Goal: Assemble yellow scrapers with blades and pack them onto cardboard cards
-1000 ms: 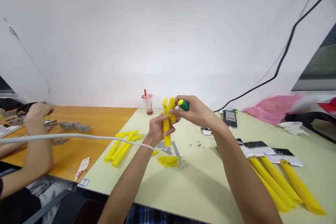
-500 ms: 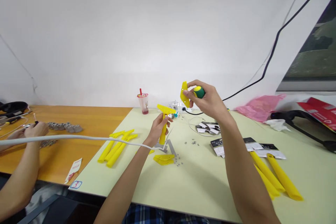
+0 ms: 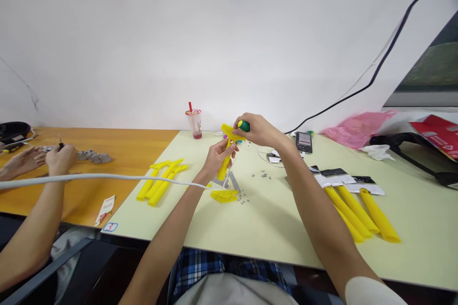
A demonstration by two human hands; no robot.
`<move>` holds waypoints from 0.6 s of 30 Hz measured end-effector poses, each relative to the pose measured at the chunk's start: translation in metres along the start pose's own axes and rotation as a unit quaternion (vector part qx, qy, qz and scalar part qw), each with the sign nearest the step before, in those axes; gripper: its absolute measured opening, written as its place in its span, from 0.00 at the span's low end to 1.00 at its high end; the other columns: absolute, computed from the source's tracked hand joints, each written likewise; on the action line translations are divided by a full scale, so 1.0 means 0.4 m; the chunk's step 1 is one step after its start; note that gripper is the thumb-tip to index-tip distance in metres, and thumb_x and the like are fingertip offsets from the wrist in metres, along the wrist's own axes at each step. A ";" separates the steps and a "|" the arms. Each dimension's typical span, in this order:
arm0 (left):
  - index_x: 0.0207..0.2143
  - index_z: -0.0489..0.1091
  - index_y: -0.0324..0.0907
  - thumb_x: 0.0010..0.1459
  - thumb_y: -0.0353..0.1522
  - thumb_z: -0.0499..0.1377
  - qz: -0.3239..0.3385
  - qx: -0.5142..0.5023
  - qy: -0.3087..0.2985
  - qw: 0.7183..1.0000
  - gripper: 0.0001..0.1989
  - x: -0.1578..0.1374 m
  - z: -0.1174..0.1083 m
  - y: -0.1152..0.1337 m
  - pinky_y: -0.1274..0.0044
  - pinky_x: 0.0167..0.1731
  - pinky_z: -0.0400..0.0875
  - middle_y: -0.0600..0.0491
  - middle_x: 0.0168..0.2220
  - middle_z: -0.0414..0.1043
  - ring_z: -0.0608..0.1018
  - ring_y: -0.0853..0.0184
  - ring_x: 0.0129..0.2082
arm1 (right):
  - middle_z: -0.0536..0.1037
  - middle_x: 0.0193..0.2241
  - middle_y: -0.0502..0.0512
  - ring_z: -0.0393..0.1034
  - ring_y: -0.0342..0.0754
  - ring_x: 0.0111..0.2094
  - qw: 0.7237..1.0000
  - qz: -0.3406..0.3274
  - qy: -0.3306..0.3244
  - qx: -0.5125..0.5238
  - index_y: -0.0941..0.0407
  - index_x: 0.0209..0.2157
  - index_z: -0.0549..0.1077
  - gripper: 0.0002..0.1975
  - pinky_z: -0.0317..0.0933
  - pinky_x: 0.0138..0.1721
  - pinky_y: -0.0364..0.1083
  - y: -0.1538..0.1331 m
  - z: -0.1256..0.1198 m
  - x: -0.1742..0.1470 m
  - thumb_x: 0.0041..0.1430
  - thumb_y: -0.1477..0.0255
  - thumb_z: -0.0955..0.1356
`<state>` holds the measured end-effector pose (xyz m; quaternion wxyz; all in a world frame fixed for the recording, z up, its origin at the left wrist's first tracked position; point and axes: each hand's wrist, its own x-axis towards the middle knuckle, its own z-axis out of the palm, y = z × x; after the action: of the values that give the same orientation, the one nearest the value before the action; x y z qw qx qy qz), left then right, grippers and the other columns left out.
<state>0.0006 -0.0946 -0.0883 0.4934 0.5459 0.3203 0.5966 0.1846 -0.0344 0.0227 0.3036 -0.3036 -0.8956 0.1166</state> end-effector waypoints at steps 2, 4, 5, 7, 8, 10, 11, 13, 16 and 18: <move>0.43 0.77 0.40 0.57 0.49 0.75 0.002 0.002 -0.006 1.000 0.24 0.001 -0.004 -0.005 0.82 0.18 0.66 0.50 0.38 0.74 0.72 0.71 0.30 | 0.82 0.40 0.58 0.72 0.50 0.39 1.000 -0.002 0.000 0.004 0.55 0.37 0.81 0.06 0.61 0.42 0.48 0.005 0.002 0.000 0.66 0.67 0.72; 0.43 0.77 0.40 0.58 0.49 0.74 0.009 0.007 -0.014 1.000 0.24 0.002 -0.007 -0.010 0.81 0.19 0.66 0.49 0.39 0.75 0.73 0.70 0.30 | 0.81 0.36 0.56 0.70 0.48 0.35 1.000 0.008 -0.012 0.028 0.55 0.37 0.80 0.07 0.60 0.38 0.48 0.007 -0.001 -0.002 0.66 0.66 0.72; 0.44 0.77 0.40 0.59 0.49 0.73 0.015 0.011 -0.018 1.000 0.24 0.002 -0.007 -0.013 0.80 0.20 0.67 0.49 0.40 0.76 0.74 0.70 0.31 | 0.81 0.34 0.54 0.68 0.47 0.32 0.999 0.015 -0.018 0.042 0.55 0.37 0.80 0.08 0.59 0.35 0.48 0.006 -0.004 -0.004 0.65 0.65 0.72; 0.48 0.74 0.41 0.60 0.49 0.73 0.032 0.015 -0.022 0.999 0.25 0.003 -0.005 -0.017 0.79 0.25 0.71 0.47 0.43 0.78 0.77 0.68 0.34 | 0.80 0.31 0.53 0.65 0.46 0.29 0.997 0.025 -0.023 0.063 0.55 0.36 0.81 0.09 0.57 0.32 0.47 0.000 -0.012 -0.008 0.64 0.64 0.73; 0.50 0.72 0.42 0.61 0.49 0.72 0.041 0.017 -0.021 0.999 0.25 0.004 -0.004 -0.018 0.77 0.29 0.73 0.46 0.45 0.80 0.78 0.67 0.36 | 0.80 0.30 0.52 0.64 0.45 0.28 0.997 0.028 -0.023 0.067 0.55 0.35 0.81 0.09 0.57 0.32 0.47 -0.005 -0.016 -0.010 0.64 0.63 0.73; 0.52 0.68 0.43 0.63 0.49 0.72 0.056 0.031 -0.019 0.998 0.26 0.008 -0.009 -0.019 0.74 0.37 0.77 0.44 0.48 0.82 0.81 0.64 0.41 | 0.79 0.29 0.52 0.64 0.45 0.28 0.998 0.027 -0.017 0.062 0.56 0.34 0.81 0.09 0.56 0.32 0.47 -0.016 -0.025 -0.014 0.63 0.64 0.73; 0.53 0.67 0.44 0.63 0.49 0.71 0.061 0.044 -0.022 0.997 0.27 0.011 -0.015 -0.017 0.71 0.42 0.77 0.43 0.48 0.83 0.82 0.61 0.44 | 0.79 0.29 0.52 0.64 0.45 0.28 0.998 0.023 -0.011 0.056 0.56 0.34 0.81 0.09 0.56 0.33 0.47 -0.022 -0.030 -0.016 0.62 0.65 0.73; 0.55 0.67 0.43 0.65 0.51 0.69 0.058 0.089 -0.041 0.994 0.28 0.015 -0.043 -0.010 0.67 0.50 0.76 0.41 0.50 0.83 0.83 0.58 0.51 | 0.80 0.29 0.52 0.64 0.45 0.29 0.999 0.016 0.009 0.044 0.56 0.33 0.82 0.09 0.56 0.34 0.47 -0.034 -0.041 -0.022 0.63 0.65 0.73; 0.55 0.73 0.41 0.64 0.55 0.68 0.007 0.212 -0.077 0.974 0.30 0.016 -0.118 0.003 0.64 0.57 0.72 0.39 0.55 0.81 0.81 0.54 0.55 | 0.79 0.28 0.53 0.63 0.45 0.29 0.998 0.018 0.056 0.036 0.56 0.33 0.82 0.11 0.57 0.34 0.48 -0.049 -0.067 -0.037 0.64 0.63 0.75; 0.50 0.78 0.41 0.58 0.56 0.70 -0.066 0.327 -0.108 0.937 0.31 0.011 -0.176 0.005 0.66 0.53 0.73 0.42 0.52 0.82 0.81 0.54 0.52 | 0.79 0.28 0.53 0.63 0.45 0.29 0.995 0.023 0.093 0.033 0.56 0.33 0.82 0.14 0.57 0.35 0.49 -0.056 -0.089 -0.049 0.64 0.59 0.75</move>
<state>-0.0676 -0.0800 -0.0987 0.3582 0.7156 0.4777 0.3625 0.2085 -0.0631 0.0501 0.3928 -0.3230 -0.8520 0.1246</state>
